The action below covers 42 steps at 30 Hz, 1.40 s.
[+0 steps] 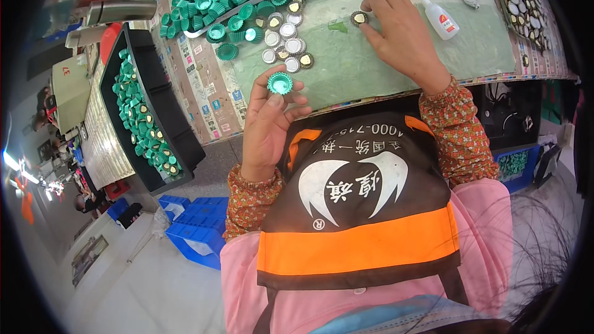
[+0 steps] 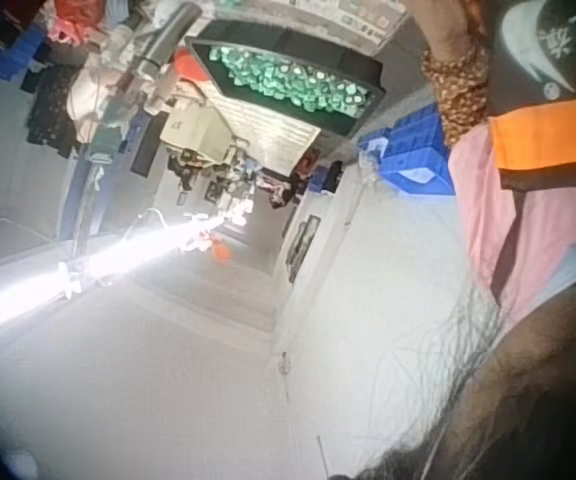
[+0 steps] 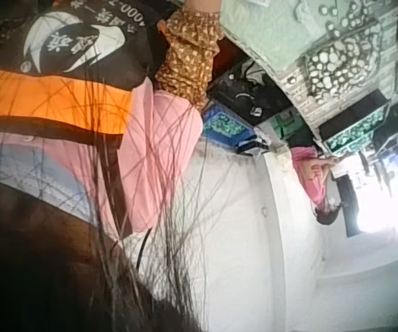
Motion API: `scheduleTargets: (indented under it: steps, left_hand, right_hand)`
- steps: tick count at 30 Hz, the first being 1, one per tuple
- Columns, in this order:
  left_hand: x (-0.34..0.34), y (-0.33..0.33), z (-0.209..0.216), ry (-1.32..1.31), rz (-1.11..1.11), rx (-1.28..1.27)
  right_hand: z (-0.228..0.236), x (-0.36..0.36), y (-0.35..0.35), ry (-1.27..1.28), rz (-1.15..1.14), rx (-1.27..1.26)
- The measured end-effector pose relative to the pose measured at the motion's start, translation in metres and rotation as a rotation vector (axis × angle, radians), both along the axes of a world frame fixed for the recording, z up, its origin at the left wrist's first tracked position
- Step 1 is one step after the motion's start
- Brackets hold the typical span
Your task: The person repeatedly applies glue from a small bottle into green plastic caps and then presses a small circular object into each cap. The person handles the items one at a time, placing the finished units on the table.
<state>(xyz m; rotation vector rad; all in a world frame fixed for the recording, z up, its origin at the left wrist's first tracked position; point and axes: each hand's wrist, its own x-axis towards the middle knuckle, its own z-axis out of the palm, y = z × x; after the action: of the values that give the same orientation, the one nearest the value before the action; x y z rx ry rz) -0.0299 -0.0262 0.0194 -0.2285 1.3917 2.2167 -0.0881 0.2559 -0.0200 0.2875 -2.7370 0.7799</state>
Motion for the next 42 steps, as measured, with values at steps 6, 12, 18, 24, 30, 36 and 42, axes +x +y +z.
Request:
scheduleTargets:
  steps: [6,12,18,24,30,36,42]
  left_hand:
    - [0.002,0.0,-0.004,0.008,-0.031,0.048]
    - [0.003,0.0,-0.004,-0.094,-0.009,0.182]
    - [0.007,-0.005,-0.017,-0.166,-0.02,0.313]
    - [0.011,0.003,-0.015,-0.152,-0.056,0.228]
    - [0.015,0.013,-0.009,-0.131,-0.085,0.144]
    - [0.015,0.013,-0.009,-0.096,-0.126,0.076]
    - [0.017,0.013,-0.012,-0.102,-0.118,0.056]
  right_hand:
    - [-0.01,0.001,-0.009,0.034,-0.004,0.078]
    - [0.013,0.017,-0.013,-0.005,0.158,-0.197]
    - [0.038,0.046,-0.041,-0.058,0.392,-0.453]
    - [0.049,0.058,-0.06,-0.031,0.379,-0.414]
    - [0.049,0.061,-0.066,-0.03,0.391,-0.348]
    - [0.046,0.064,-0.07,-0.041,0.393,-0.345]
    - [0.046,0.066,-0.07,-0.053,0.388,-0.363]
